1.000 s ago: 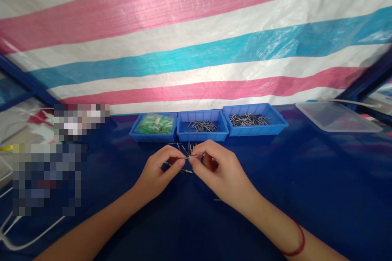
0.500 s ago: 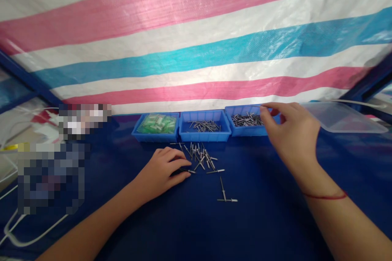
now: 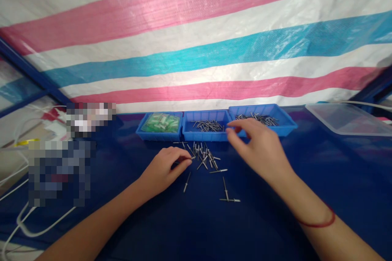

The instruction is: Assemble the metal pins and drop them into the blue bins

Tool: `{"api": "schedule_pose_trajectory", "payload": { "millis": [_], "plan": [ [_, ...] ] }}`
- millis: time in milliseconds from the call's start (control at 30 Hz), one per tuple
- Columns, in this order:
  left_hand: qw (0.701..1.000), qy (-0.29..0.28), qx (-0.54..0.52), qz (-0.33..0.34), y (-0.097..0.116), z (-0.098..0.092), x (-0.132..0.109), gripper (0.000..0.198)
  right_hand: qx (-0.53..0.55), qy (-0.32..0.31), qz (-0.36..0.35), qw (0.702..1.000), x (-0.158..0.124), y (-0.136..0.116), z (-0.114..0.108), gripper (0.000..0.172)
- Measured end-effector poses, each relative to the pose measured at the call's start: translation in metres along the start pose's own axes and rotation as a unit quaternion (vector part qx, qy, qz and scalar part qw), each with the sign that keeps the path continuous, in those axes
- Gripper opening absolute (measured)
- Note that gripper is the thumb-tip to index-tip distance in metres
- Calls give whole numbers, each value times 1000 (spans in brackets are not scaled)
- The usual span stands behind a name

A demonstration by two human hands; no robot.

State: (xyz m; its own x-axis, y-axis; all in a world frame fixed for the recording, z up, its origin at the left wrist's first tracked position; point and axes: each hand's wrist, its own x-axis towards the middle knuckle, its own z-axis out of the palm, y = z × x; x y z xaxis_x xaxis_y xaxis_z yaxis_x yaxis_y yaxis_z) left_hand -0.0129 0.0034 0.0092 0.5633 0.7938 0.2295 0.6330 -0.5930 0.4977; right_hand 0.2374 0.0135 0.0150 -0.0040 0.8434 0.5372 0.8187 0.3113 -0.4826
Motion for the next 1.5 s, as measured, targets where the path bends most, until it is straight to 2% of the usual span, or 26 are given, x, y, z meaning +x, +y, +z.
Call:
{"api": "schedule_pose_trajectory", "payload": {
  "millis": [67,167,333,500,600,833,1000,1167,1300,1500],
  "plan": [
    [997,29,-69,-32,3,0,0,16,102,-99,-36,989,-10,-24,10,25],
    [985,53,-153,-53,7,1,-1,15,204,-161,-17,966,-24,-48,21,23],
    [975,65,-203,-67,14,3,-3,13,278,-161,56,945,-31,-56,26,22],
    [965,50,-242,-87,14,5,-3,12,317,-159,91,930,-31,-53,28,21],
    [954,61,-272,-113,10,6,-2,15,326,-152,105,927,-32,-51,30,20],
    [919,137,-344,-133,3,10,-2,18,310,-200,100,924,-36,-56,34,16],
    [896,122,-406,-135,7,10,0,18,330,-227,85,912,-37,-62,33,19],
    [874,101,-452,-149,9,9,2,14,358,-234,110,897,-35,-63,31,21],
    [875,92,-454,-142,10,8,2,12,376,-235,125,888,-36,-62,33,19],
    [896,91,-416,-129,8,6,0,13,392,-191,135,890,-39,-56,39,18]
  ]
}}
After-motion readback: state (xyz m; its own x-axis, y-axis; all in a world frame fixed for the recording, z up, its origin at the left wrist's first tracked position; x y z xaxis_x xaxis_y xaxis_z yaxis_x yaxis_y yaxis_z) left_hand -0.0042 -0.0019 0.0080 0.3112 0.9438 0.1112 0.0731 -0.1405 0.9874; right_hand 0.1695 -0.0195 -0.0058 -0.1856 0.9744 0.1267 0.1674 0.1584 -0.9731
